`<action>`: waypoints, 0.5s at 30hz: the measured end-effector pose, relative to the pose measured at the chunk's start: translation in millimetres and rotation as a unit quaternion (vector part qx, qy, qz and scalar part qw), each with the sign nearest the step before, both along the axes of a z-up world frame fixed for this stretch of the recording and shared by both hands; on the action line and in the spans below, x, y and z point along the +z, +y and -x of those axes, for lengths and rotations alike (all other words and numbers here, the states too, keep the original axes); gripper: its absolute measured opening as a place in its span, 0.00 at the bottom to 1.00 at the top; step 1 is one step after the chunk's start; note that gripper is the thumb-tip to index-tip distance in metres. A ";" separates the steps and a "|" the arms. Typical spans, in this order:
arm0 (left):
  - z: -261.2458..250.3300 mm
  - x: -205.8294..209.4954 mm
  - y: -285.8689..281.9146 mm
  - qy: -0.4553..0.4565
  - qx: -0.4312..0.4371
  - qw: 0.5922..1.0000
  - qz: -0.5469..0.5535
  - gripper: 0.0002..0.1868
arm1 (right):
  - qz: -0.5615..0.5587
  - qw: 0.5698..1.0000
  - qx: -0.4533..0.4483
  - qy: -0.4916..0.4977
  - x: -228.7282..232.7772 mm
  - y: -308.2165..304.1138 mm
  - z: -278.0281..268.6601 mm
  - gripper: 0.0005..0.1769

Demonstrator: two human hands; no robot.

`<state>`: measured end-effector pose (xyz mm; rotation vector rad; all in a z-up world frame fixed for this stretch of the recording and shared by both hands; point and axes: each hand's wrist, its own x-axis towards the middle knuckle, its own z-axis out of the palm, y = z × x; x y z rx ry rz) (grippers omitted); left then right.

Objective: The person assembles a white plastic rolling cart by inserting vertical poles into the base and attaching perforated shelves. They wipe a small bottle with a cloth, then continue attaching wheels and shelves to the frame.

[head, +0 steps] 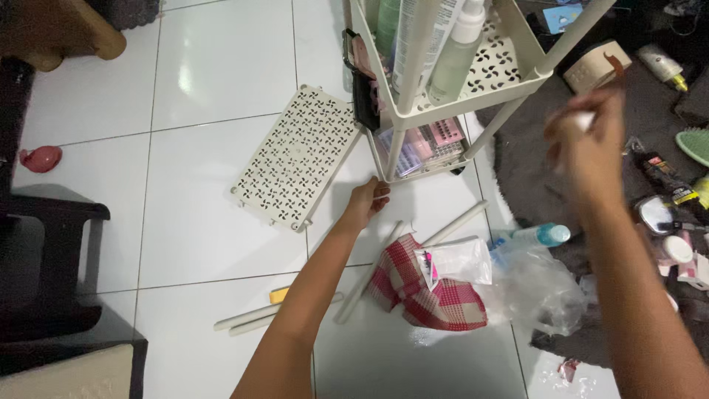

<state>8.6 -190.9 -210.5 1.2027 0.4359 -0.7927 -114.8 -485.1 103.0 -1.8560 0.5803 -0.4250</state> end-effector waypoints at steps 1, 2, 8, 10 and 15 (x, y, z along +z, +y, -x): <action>-0.6 -0.1 1.7 0.005 -0.006 1.000 0.003 0.23 | -0.002 0.999 0.009 0.046 -11.3 8.2 4.1 0.16; -1.2 -0.3 3.4 0.011 -0.012 1.000 0.005 0.23 | -0.041 0.994 0.032 0.093 -24.2 16.0 7.4 0.16; -1.4 0.7 10.9 0.007 -0.053 0.998 0.019 0.26 | 0.052 0.938 0.200 0.278 -136.6 65.5 9.9 0.22; 1.8 4.3 13.6 -0.003 -0.065 0.998 0.012 0.26 | 0.081 0.940 0.234 0.233 -172.8 75.6 8.9 0.21; 17.7 11.1 21.8 -0.048 -0.113 0.992 -0.022 0.26 | 0.243 0.914 0.306 0.110 -231.0 85.0 9.1 0.20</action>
